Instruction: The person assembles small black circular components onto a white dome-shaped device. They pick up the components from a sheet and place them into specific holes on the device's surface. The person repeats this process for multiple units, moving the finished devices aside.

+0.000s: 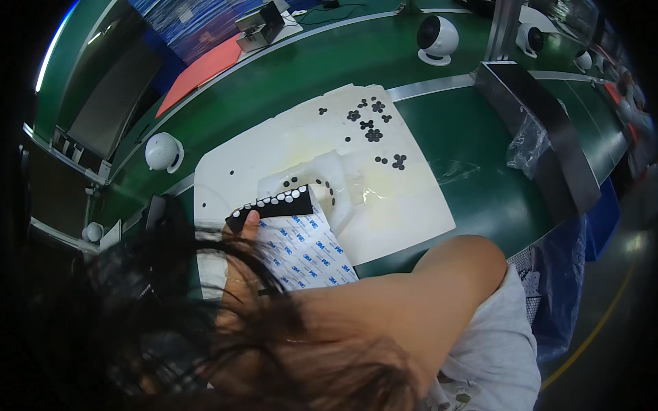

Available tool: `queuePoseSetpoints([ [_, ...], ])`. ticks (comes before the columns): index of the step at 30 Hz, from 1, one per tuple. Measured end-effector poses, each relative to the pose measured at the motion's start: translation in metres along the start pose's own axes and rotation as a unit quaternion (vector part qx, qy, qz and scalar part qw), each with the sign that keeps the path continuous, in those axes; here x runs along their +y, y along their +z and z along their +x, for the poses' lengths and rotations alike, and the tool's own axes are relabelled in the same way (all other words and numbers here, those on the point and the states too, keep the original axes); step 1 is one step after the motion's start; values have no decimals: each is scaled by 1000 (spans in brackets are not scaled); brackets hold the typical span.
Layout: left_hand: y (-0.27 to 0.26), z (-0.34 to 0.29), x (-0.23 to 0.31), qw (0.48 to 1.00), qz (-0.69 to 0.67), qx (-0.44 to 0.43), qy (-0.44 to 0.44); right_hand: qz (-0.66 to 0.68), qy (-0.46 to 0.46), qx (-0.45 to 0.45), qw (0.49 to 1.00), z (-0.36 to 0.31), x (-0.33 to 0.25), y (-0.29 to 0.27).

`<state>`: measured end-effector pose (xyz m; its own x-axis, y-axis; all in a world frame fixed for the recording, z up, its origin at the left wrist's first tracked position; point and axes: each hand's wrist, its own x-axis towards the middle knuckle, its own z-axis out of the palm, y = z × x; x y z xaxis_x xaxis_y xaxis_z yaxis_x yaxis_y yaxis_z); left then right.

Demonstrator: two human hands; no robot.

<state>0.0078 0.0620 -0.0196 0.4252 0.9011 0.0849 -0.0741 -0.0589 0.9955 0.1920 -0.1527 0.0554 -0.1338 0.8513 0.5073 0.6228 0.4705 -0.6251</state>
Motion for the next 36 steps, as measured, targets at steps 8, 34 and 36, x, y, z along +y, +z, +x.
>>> queuePoseSetpoints([
  [8, 9, 3, 7, 1000, -11, -15, 23, -13, 5, 8, 1000, 1, -7, -3],
  [34, 7, 0, 4, 998, -57, 11, -19, -28, -54, -21, 998, 15, -4, 5],
  [36, 2, -1, 5, 1000, -24, 12, -6, -20, -70, -28, 997, 17, 0, 7],
])
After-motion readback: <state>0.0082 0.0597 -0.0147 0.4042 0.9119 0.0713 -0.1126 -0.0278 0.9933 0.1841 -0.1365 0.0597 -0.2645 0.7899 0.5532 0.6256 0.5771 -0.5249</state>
